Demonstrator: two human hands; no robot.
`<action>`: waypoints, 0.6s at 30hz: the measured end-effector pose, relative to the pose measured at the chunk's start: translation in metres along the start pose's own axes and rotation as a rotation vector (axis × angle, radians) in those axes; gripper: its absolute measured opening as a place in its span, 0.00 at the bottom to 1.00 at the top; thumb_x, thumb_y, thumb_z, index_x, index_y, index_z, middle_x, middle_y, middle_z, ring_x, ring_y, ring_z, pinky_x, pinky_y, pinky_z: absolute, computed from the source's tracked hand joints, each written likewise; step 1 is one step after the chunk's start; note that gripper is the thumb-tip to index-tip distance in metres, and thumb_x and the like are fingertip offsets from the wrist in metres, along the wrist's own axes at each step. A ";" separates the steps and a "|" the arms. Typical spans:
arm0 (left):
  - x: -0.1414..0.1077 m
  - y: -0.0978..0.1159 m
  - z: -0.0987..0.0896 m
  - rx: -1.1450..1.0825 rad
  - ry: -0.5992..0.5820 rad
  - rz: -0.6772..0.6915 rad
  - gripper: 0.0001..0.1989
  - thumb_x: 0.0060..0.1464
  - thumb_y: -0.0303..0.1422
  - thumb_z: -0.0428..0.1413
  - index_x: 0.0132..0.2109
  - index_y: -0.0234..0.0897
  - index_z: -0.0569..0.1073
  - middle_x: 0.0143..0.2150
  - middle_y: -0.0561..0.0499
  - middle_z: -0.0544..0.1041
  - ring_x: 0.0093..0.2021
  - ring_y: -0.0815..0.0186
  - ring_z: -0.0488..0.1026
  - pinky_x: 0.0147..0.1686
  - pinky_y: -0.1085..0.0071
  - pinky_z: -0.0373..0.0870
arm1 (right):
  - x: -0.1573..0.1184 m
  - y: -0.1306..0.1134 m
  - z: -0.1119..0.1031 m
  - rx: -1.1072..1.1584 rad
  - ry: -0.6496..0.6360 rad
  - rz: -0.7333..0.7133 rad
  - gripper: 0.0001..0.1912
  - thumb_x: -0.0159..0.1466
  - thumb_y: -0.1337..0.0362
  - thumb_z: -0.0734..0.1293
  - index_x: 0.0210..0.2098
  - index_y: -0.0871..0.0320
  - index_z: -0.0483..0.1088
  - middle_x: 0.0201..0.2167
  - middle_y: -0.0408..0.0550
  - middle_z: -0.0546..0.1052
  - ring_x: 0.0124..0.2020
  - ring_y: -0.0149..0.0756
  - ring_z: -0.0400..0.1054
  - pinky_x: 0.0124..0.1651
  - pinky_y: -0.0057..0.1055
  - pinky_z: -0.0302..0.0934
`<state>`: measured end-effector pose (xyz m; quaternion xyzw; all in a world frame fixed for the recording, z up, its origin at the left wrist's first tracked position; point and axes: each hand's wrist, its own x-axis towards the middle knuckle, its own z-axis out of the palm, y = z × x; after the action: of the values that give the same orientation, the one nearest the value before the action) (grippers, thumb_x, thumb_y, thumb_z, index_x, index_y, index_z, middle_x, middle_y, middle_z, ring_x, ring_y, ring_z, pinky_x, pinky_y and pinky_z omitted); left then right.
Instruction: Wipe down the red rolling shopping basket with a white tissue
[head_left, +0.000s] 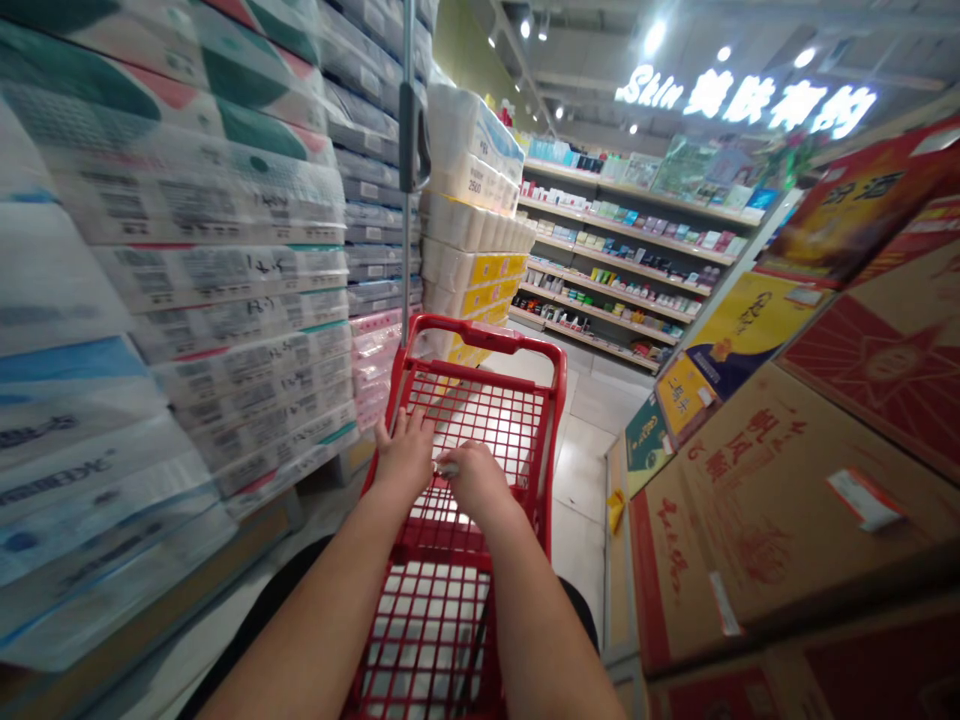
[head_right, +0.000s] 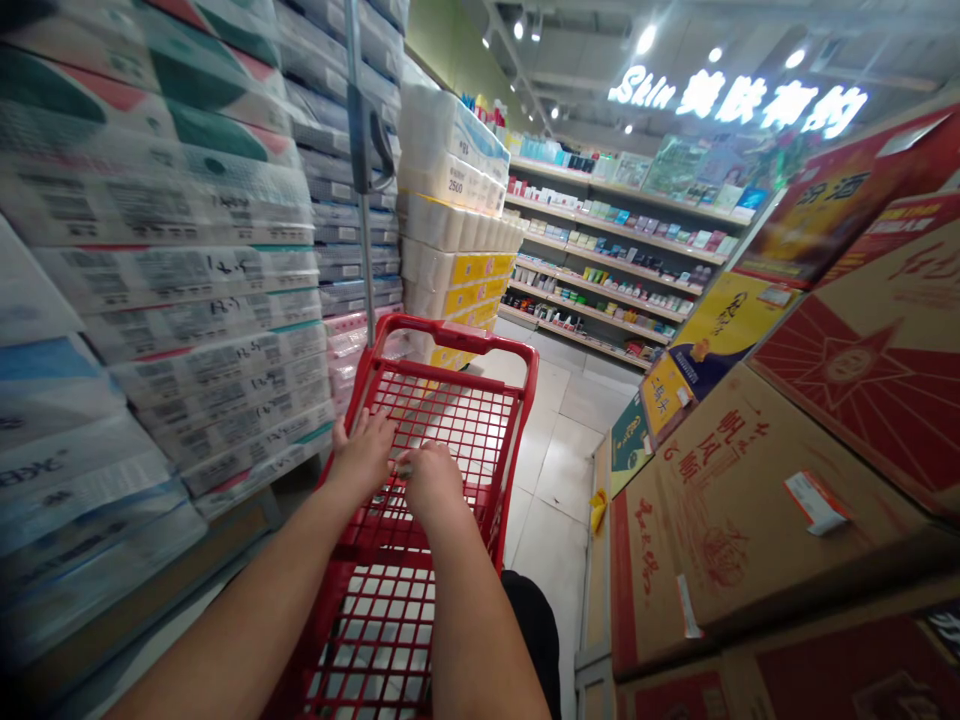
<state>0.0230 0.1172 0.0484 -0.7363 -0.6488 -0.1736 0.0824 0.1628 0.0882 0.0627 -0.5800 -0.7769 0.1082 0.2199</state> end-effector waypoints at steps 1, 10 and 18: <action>0.000 0.000 0.000 0.002 -0.001 0.001 0.24 0.46 0.25 0.56 0.53 0.35 0.69 0.65 0.40 0.63 0.68 0.45 0.52 0.64 0.41 0.40 | 0.001 0.001 -0.001 -0.024 0.030 0.047 0.16 0.59 0.72 0.65 0.42 0.50 0.77 0.41 0.47 0.74 0.44 0.37 0.66 0.43 0.28 0.58; 0.000 0.001 -0.002 0.021 -0.034 -0.010 0.24 0.48 0.25 0.54 0.54 0.36 0.69 0.66 0.41 0.62 0.68 0.46 0.51 0.65 0.42 0.40 | 0.004 0.005 0.007 0.127 0.027 0.042 0.12 0.59 0.71 0.66 0.40 0.53 0.77 0.39 0.47 0.73 0.39 0.32 0.67 0.41 0.25 0.59; -0.002 0.001 -0.003 0.007 -0.034 -0.010 0.23 0.49 0.27 0.54 0.55 0.37 0.69 0.66 0.40 0.62 0.68 0.47 0.51 0.65 0.42 0.39 | 0.004 0.003 0.009 0.120 0.061 0.048 0.13 0.56 0.75 0.65 0.36 0.55 0.77 0.38 0.47 0.73 0.36 0.32 0.67 0.39 0.25 0.60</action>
<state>0.0234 0.1147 0.0505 -0.7356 -0.6543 -0.1592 0.0733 0.1605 0.0935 0.0547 -0.5873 -0.7478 0.1422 0.2750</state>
